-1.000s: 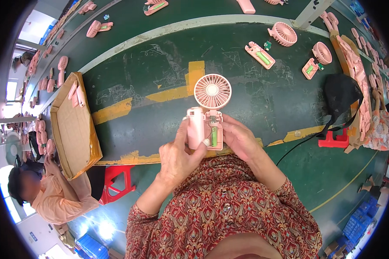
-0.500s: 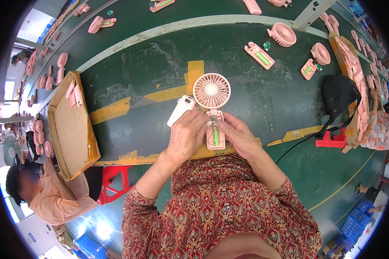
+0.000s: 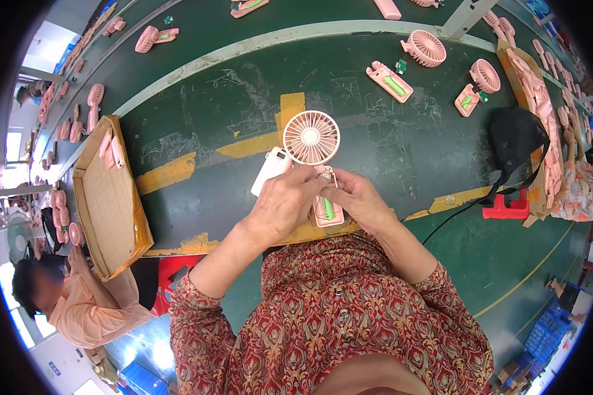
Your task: The person assembles portable electric fans by attaching the fan head to the handle base, snapping the plastic casing shut, testing the fan by pressing its power button, and placing the assembled fans onto the conveyor belt.
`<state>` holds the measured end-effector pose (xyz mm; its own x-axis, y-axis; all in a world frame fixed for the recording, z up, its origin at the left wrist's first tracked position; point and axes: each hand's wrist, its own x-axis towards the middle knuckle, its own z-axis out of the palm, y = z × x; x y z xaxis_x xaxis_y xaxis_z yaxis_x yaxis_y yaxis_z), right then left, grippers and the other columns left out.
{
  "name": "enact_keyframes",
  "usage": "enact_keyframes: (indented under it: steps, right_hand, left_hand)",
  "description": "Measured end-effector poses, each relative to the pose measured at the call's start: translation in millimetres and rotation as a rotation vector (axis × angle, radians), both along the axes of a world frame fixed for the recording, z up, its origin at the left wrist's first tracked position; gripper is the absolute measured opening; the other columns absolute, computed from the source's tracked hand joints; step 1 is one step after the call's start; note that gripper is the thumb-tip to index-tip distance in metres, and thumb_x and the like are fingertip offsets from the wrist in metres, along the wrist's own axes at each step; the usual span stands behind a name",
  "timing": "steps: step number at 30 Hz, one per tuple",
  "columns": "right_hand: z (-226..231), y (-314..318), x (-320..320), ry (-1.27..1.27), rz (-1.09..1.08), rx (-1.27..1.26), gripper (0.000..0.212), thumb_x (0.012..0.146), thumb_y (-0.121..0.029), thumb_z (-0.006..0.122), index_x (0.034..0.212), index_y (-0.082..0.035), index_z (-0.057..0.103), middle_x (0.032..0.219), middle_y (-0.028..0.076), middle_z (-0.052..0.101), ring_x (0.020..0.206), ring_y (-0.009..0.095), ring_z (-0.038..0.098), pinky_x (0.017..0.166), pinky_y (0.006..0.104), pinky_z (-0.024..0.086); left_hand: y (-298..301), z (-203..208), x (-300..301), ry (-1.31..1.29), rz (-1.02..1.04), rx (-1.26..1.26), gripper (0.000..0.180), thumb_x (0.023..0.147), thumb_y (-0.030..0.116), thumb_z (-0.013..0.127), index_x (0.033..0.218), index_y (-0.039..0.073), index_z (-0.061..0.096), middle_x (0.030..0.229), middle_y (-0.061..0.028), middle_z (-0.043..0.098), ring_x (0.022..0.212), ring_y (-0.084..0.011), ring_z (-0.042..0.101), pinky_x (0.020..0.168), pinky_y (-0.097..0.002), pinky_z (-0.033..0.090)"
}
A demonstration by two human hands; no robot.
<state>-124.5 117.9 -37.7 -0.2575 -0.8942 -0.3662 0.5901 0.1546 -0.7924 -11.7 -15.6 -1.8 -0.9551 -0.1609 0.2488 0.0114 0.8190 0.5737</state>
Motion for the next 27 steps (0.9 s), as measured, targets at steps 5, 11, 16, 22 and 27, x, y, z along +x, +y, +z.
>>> enact_keyframes:
  steps: [5,11,16,22,27]
  right_hand:
    - [-1,-1,-2,0.043,0.023,0.009,0.032,0.090,-0.001,0.048,0.122,0.002,0.049,0.100,0.004,0.059,0.086,0.008,0.058,0.074,0.0238,0.049]
    - [0,-2,-2,0.092,0.038,0.039,0.032,0.089,0.001,0.048,0.121,0.003,0.049,0.101,0.004,0.059,0.088,0.008,0.058,0.076,0.0239,0.049]
    - [4,-1,-11,0.062,0.068,0.005,0.031,0.090,-0.002,0.049,0.121,0.003,0.049,0.103,0.004,0.059,0.091,0.008,0.057,0.079,0.0242,0.048]
    - [6,1,-15,-0.057,0.111,0.043,0.033,0.096,-0.016,0.047,0.123,0.003,0.048,0.107,0.005,0.059,0.098,0.010,0.057,0.087,0.0258,0.047]
    - [4,0,-12,-0.027,0.084,0.063,0.035,0.098,-0.020,0.045,0.123,0.004,0.049,0.111,0.007,0.059,0.099,0.011,0.057,0.087,0.0256,0.047]
  left_hand:
    - [-4,6,-10,-0.144,0.006,-0.001,0.015,0.073,0.004,0.063,0.088,0.003,0.063,0.080,-0.0114,0.060,0.073,-0.0307,0.061,0.062,-0.0389,0.050]
    - [0,-3,-23,-0.120,-0.007,-0.076,0.006,0.071,0.004,0.059,0.072,0.001,0.054,0.070,-0.0133,0.055,0.067,-0.0319,0.059,0.058,-0.0416,0.047]
    - [3,-3,-25,-0.089,-0.033,-0.094,0.011,0.066,0.003,0.060,0.073,0.000,0.052,0.073,-0.0145,0.055,0.072,-0.0330,0.059,0.062,-0.0422,0.048]
    - [7,8,-10,-0.107,0.040,0.008,0.023,0.071,-0.005,0.058,0.094,-0.001,0.056,0.083,-0.0165,0.060,0.080,-0.0355,0.061,0.069,-0.0421,0.050]
    - [-12,2,20,-0.054,0.401,-0.059,0.032,0.077,0.002,0.059,0.109,0.001,0.054,0.099,-0.0177,0.060,0.092,-0.0350,0.059,0.078,-0.0417,0.049]
